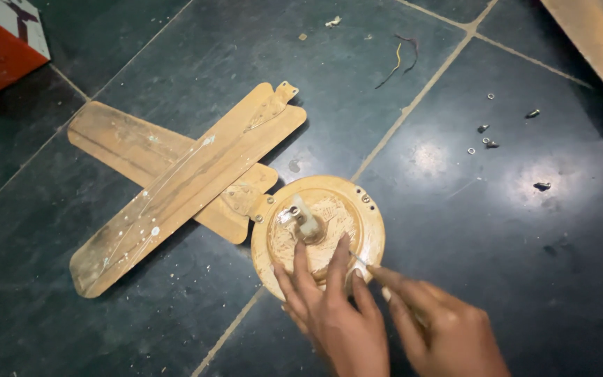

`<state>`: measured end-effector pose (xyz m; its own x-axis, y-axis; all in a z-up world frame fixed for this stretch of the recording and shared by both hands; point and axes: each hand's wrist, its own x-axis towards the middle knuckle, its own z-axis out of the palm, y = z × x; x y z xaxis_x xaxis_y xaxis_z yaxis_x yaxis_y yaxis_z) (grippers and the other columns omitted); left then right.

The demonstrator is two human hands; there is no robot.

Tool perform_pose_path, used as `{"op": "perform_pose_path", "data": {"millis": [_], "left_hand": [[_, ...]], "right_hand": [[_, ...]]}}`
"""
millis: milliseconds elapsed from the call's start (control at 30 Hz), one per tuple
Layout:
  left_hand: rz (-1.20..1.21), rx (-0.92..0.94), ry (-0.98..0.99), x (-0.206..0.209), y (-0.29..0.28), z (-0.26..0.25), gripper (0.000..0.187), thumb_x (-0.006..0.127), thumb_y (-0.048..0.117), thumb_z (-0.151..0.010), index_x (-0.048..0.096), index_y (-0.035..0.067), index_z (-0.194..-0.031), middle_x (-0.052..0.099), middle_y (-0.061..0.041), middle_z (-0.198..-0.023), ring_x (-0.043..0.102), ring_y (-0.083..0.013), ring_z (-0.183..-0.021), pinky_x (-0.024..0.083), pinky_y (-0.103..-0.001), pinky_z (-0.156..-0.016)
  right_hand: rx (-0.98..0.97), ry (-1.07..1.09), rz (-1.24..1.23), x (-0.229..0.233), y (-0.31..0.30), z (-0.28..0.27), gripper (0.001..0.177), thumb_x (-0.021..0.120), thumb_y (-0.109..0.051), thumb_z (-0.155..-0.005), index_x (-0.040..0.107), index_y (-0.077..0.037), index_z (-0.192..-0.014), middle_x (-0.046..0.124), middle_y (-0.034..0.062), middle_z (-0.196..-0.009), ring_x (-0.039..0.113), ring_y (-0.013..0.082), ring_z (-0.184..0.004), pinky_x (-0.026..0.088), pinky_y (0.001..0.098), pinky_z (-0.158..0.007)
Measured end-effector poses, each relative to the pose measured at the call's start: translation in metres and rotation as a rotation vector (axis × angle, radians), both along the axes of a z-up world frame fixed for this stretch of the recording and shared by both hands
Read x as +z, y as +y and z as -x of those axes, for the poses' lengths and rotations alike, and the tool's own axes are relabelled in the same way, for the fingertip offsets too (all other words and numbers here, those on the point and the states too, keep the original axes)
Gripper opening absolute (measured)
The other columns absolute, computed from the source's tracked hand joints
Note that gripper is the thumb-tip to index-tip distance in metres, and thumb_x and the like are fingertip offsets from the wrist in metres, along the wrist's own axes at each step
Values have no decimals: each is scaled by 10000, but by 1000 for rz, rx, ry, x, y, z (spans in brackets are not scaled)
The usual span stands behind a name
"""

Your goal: The person assembles a ceiling fan on the floor by attaching two wooden blades to the motor housing using a screwdriver, screws, and washers. The third blade remains detached on the floor.

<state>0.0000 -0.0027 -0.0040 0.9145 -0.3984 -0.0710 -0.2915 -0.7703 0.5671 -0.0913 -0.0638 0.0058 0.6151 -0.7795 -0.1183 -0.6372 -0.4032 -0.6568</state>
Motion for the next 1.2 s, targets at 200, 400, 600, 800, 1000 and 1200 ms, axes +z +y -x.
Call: {"op": "perform_pose_path", "data": {"millis": [200, 400, 600, 800, 1000, 1200], "left_hand": [[52, -1, -1, 2, 4, 0, 566, 719, 166, -800, 724, 376, -1326, 366, -46, -1631, 133, -440, -1551, 152, -714, -1097], [101, 39, -36, 0, 7, -3, 512, 675, 104, -825, 753, 331, -1277, 457, -26, -1593, 219, -439, -1500, 251, -601, -1135], [93, 37, -22, 2, 7, -4, 517, 674, 93, -823, 758, 323, -1278, 453, -22, -1588, 223, -458, -1524, 252, -579, -1134], [95, 42, -8, 4, 8, -3, 531, 675, 86, -813, 761, 329, -1277, 449, 1, -1599, 232, -447, -1524, 251, -578, -1129], [161, 24, -57, 4, 10, -6, 491, 677, 48, -803, 765, 275, -1230, 485, -14, -1546, 270, -439, -1466, 289, -550, -1132], [172, 31, -23, 3, 12, -7, 567, 687, 15, -759, 762, 254, -1268, 494, -23, -1567, 272, -461, -1506, 288, -545, -1130]], "right_hand": [[-81, -25, -30, -7, -3, 5, 422, 718, -190, -860, 745, -296, -1267, 808, 88, -936, 805, 210, -725, 622, 378, -679], [-52, -56, -60, -12, 1, 13, 405, 712, -198, -889, 764, -301, -1278, 821, 61, -1059, 794, 171, -835, 631, 338, -747], [-107, -158, -142, -5, 4, 4, 385, 708, -145, -863, 763, -233, -1234, 820, 108, -1032, 821, 210, -903, 631, 362, -783], [-91, -74, -93, -4, 7, -1, 423, 699, -160, -852, 751, -266, -1258, 804, 88, -1074, 820, 186, -794, 650, 347, -668], [-18, 86, -62, -7, 11, 8, 415, 715, -233, -925, 753, -350, -1322, 837, 32, -970, 771, 125, -770, 646, 318, -712], [-72, -67, -92, -23, 1, 17, 416, 696, -163, -877, 746, -304, -1265, 817, 87, -1051, 807, 167, -871, 645, 362, -735]]}}
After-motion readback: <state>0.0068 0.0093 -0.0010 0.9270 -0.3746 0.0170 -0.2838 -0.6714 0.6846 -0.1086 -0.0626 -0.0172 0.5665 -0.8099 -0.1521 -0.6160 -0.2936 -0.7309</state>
